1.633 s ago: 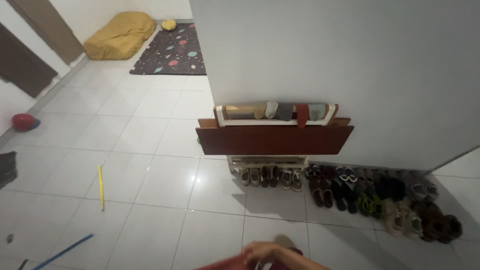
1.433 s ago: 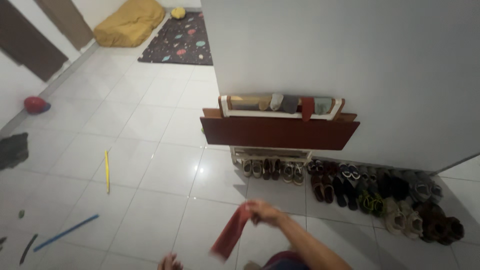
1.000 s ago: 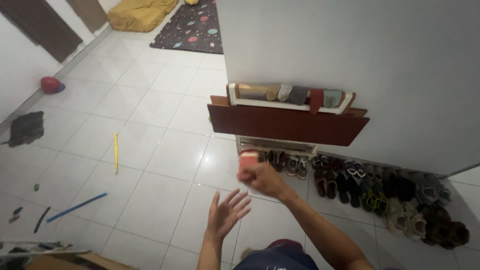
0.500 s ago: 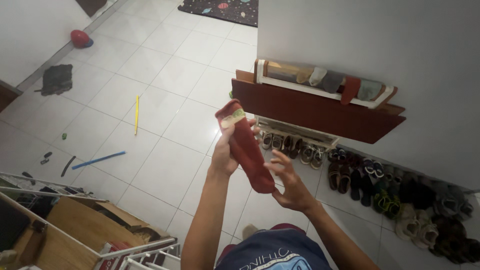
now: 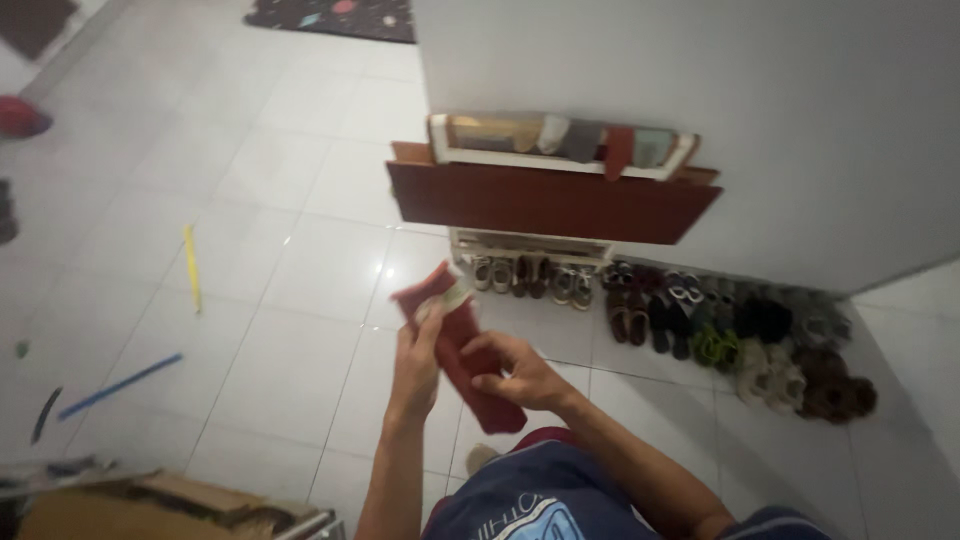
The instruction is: The person assembles a white metal drying rack in a tiled room. They pick up the folded frame, unfold the legs, and attach the fabric tray to the structure. The person adjusts the frame to ensure stability and places the assembled rack on the floor.
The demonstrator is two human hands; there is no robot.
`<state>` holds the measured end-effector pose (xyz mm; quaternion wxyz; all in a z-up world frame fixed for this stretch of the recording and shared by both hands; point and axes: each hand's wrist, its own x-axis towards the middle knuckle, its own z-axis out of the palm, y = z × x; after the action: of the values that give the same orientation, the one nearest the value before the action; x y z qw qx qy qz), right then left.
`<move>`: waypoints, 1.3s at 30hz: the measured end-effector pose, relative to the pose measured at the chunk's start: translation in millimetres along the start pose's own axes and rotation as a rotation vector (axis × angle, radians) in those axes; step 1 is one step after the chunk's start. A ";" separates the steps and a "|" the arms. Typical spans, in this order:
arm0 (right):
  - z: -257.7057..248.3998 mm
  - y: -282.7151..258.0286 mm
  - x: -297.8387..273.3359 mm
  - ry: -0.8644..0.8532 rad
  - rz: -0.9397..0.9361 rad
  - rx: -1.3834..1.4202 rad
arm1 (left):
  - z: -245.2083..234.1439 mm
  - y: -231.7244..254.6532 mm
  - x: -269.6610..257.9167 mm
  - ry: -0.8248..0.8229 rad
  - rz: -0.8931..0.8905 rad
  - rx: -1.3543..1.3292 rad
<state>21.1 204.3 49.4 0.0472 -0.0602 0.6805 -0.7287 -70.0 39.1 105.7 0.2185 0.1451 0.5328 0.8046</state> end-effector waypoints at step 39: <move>-70.0 6.2 62.3 0.296 -0.033 0.011 | -17.8 -83.9 -11.4 -0.024 -0.411 0.261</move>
<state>-51.1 263.6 40.1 -0.0654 0.0372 0.6751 -0.7338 -51.9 47.5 21.6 0.3633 0.0700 0.6479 0.6658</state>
